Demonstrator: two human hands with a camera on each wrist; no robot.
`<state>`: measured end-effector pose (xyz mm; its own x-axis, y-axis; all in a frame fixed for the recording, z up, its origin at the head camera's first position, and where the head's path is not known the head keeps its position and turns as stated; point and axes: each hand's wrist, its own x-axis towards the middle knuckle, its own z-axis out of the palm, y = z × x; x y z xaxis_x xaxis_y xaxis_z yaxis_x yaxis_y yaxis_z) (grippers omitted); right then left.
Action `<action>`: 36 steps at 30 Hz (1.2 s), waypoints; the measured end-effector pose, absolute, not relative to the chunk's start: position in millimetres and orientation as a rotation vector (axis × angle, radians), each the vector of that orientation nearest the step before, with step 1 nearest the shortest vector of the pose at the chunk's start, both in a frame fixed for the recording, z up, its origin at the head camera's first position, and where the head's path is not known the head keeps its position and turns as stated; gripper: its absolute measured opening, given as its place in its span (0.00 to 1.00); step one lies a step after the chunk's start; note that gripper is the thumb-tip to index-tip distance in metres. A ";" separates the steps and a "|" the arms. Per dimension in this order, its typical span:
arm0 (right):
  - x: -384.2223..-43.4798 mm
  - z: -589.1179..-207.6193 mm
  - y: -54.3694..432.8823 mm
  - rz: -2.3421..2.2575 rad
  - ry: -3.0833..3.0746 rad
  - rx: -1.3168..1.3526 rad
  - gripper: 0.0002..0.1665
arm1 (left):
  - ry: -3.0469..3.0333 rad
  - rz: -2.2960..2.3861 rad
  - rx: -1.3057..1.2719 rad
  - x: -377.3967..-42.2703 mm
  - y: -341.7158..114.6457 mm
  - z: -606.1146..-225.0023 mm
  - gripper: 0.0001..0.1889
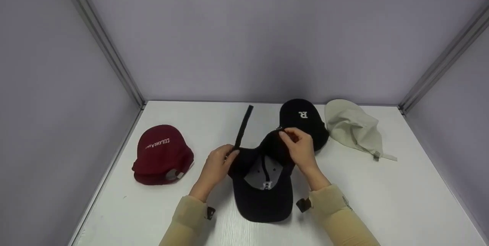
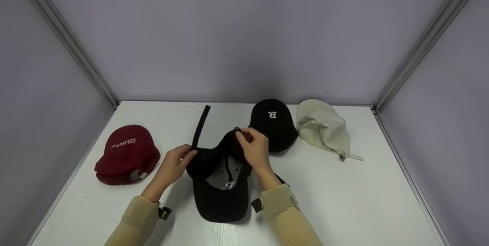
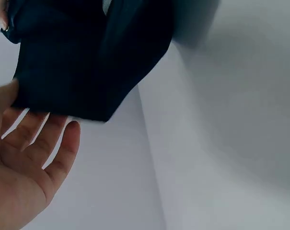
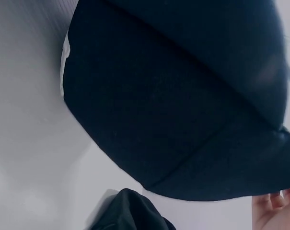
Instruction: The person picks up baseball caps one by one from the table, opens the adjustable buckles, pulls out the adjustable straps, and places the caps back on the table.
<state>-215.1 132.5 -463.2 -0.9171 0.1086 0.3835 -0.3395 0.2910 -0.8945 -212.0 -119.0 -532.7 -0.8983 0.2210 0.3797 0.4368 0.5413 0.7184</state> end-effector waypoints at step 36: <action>-211.4 -530.7 193.9 1.864 -2.771 0.143 0.09 | -2.533 -1.191 -0.198 -220.8 -111.9 -524.3 0.13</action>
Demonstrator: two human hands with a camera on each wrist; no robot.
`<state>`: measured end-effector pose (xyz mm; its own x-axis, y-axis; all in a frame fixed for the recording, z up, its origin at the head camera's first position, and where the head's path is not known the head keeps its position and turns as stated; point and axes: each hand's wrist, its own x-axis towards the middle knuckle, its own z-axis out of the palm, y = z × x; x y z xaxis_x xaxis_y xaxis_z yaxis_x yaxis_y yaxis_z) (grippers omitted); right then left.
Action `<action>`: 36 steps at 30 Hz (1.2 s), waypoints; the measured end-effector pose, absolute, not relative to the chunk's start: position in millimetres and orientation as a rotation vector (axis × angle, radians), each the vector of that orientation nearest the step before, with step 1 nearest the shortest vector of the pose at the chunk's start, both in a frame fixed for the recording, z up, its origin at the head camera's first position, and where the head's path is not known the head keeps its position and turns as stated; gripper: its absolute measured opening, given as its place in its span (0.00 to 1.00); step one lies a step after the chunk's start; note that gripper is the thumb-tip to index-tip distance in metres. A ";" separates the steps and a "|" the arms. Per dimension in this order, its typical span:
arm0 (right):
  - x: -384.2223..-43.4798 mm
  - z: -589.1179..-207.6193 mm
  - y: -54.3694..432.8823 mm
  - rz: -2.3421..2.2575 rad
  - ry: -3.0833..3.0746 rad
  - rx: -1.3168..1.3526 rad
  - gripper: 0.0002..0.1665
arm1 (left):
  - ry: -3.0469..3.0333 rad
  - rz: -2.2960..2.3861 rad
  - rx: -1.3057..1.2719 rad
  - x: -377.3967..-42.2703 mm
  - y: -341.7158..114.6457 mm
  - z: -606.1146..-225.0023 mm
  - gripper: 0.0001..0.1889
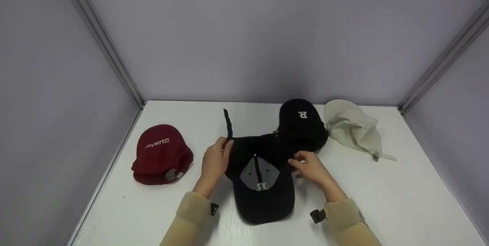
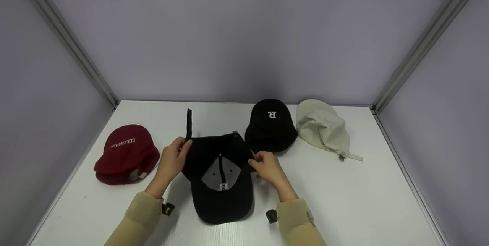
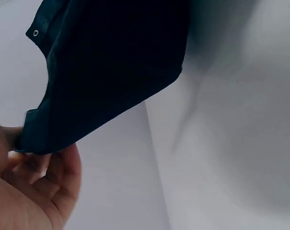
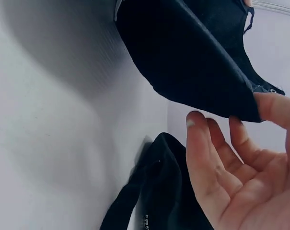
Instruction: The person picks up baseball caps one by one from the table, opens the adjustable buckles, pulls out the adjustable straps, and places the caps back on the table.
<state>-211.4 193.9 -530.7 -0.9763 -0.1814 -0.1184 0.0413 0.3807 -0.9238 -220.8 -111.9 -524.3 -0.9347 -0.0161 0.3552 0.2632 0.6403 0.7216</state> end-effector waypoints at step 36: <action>-251.1 -467.2 162.9 -1.972 2.382 -0.057 0.09 | -2.143 -1.150 -0.318 -232.0 -121.9 -447.4 0.06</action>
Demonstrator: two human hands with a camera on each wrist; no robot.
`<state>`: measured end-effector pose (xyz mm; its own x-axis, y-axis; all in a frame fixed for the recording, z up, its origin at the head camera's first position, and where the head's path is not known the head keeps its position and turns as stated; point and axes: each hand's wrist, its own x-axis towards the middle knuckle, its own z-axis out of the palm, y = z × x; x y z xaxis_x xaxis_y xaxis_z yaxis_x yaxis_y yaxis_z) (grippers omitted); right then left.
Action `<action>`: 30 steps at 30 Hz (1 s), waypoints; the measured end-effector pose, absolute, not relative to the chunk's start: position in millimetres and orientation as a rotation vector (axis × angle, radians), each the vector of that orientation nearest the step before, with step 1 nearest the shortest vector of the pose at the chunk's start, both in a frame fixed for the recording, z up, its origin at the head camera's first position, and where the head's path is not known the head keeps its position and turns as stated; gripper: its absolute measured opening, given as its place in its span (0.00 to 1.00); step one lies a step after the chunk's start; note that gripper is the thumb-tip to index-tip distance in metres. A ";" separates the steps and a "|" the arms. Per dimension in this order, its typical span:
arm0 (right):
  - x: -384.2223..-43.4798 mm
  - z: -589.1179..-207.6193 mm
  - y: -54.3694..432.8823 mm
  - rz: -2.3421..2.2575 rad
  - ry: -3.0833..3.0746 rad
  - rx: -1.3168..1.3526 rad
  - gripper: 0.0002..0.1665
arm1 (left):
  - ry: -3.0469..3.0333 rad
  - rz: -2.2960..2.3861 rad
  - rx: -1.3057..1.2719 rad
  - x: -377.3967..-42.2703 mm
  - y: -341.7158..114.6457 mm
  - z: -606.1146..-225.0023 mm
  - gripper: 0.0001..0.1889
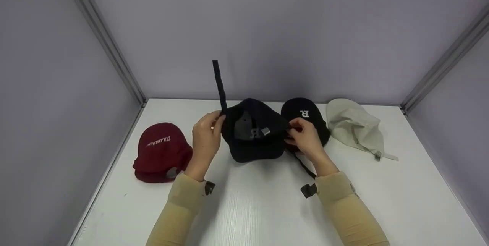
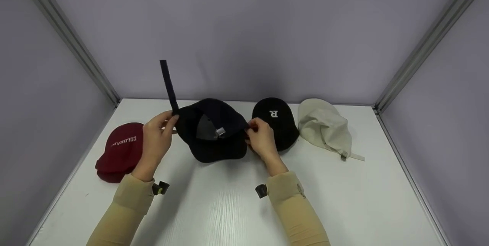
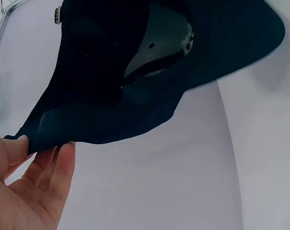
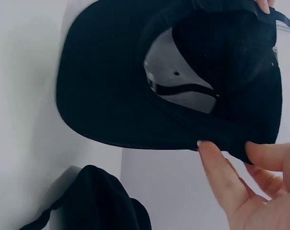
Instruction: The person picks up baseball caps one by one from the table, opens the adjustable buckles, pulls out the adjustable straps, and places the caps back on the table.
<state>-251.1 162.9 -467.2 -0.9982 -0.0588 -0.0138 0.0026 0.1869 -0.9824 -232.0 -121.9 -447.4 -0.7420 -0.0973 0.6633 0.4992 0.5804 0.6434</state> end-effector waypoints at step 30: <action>-234.7 -513.5 178.4 -1.598 2.758 -0.645 0.09 | -2.515 -1.078 -1.022 -199.0 -148.1 -494.7 0.07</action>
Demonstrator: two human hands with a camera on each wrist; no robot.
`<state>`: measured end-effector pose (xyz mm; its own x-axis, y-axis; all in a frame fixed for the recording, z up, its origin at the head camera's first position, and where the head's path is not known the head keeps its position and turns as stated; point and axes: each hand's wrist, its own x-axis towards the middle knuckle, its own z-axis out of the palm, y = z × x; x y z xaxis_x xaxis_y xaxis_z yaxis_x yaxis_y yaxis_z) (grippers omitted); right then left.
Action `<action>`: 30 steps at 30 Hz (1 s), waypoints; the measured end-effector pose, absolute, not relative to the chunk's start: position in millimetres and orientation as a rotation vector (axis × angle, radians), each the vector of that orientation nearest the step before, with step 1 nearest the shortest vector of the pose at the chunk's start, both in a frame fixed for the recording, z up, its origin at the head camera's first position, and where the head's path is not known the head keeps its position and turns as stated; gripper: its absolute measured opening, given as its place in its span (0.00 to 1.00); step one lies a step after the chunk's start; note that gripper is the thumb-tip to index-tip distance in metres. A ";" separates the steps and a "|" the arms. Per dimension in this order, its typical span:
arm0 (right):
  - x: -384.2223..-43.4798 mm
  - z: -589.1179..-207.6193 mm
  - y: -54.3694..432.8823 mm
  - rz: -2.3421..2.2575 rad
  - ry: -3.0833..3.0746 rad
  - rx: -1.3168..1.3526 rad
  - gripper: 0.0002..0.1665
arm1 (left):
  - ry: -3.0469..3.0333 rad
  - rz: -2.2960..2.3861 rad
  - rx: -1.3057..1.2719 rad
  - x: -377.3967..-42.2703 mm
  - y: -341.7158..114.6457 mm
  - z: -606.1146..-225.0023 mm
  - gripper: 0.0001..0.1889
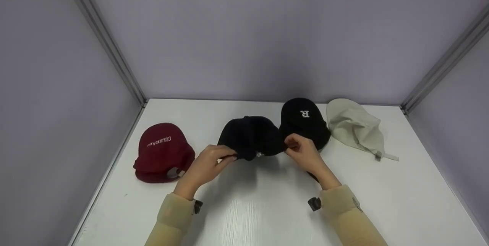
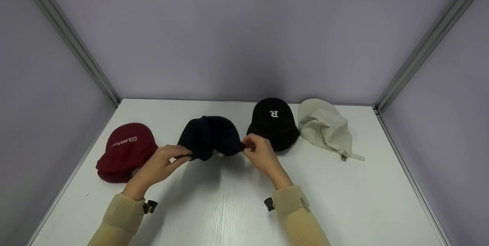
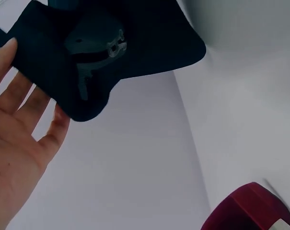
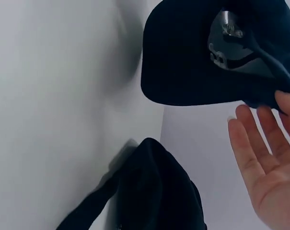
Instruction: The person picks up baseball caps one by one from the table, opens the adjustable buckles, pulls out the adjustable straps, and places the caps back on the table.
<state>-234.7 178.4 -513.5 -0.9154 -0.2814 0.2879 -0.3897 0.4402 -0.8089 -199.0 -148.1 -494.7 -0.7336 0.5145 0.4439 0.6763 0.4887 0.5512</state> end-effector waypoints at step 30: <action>-241.2 -558.6 174.2 0.547 -2.805 0.618 0.10 | -2.965 -0.878 -0.900 -202.3 -136.9 -529.2 0.04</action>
<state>-241.2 174.2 -558.6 -0.8881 -0.3607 0.2849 -0.4413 0.8425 -0.3090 -202.3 -136.9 -529.2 -0.8409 0.5354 0.0793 0.4923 0.6957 0.5232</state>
